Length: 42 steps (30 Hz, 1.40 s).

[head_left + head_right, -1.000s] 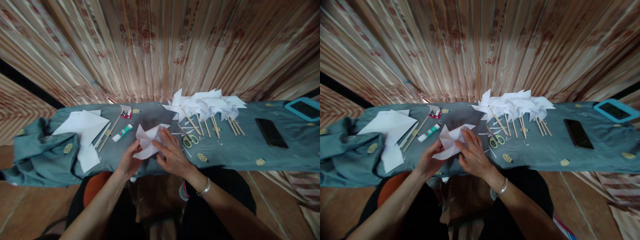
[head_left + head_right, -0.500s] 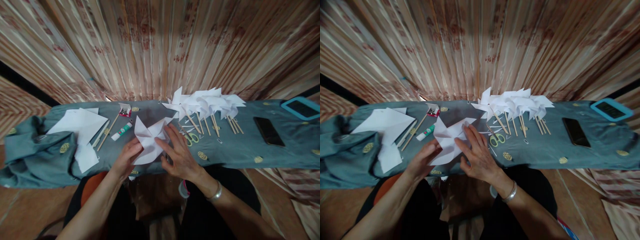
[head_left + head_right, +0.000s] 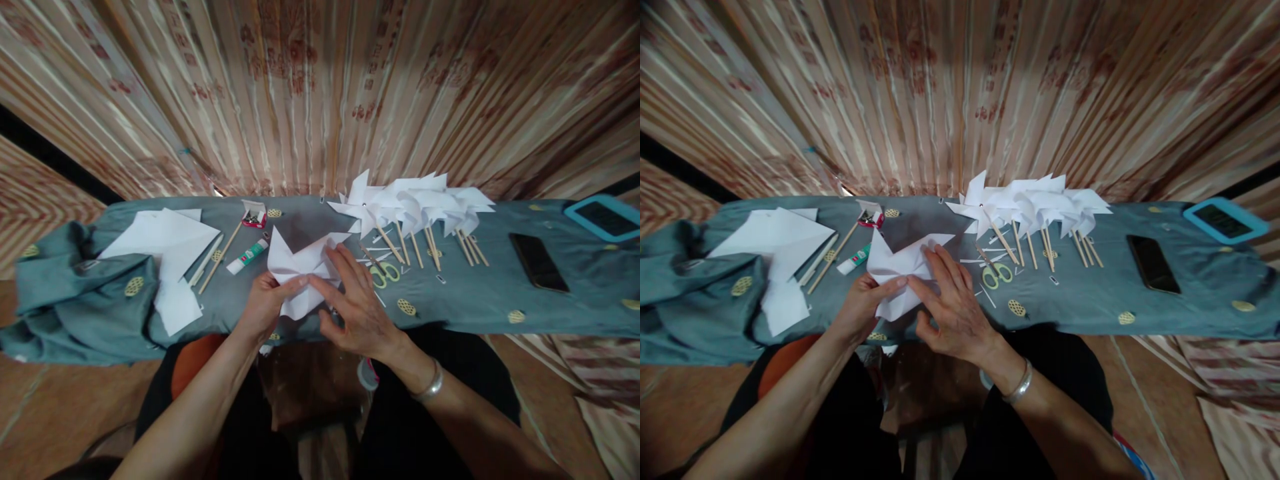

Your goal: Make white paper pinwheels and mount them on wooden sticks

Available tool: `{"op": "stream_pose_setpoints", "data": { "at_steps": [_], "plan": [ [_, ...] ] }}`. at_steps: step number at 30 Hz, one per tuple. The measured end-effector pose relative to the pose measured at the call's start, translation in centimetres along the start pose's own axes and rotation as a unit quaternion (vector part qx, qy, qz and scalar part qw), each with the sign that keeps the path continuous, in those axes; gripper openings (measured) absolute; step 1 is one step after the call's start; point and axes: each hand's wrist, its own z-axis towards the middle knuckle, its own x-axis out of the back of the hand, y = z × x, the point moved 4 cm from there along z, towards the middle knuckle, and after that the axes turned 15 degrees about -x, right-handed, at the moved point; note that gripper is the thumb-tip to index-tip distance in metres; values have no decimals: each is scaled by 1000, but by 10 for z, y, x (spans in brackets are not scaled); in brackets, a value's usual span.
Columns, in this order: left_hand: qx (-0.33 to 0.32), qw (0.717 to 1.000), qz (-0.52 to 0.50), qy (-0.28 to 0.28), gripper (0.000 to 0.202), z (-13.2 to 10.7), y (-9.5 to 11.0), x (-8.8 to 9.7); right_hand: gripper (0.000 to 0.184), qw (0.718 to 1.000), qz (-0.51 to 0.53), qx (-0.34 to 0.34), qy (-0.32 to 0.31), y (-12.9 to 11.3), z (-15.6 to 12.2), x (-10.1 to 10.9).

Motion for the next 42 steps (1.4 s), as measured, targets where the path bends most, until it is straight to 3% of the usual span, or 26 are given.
{"op": "stream_pose_setpoints", "data": {
  "at_steps": [16,32,35,37,39,42],
  "plan": [
    [36,999,1,-13,30,-4,0,0,49,995,87,33,35,3,-2,7],
    [36,999,25,25,32,-2,-5,0,42,995,71,43,54,-2,-2,12],
    [27,999,18,40,35,1,-4,1,41,991,110,9,80,3,-1,21],
    [16,998,13,57,35,3,-4,2,41,980,160,-65,103,14,3,25],
    [4,998,15,64,34,4,-4,3,46,949,243,-168,105,30,8,22],
    [-7,998,30,54,34,4,-4,1,54,863,426,-272,20,46,17,5]
  ]
}}
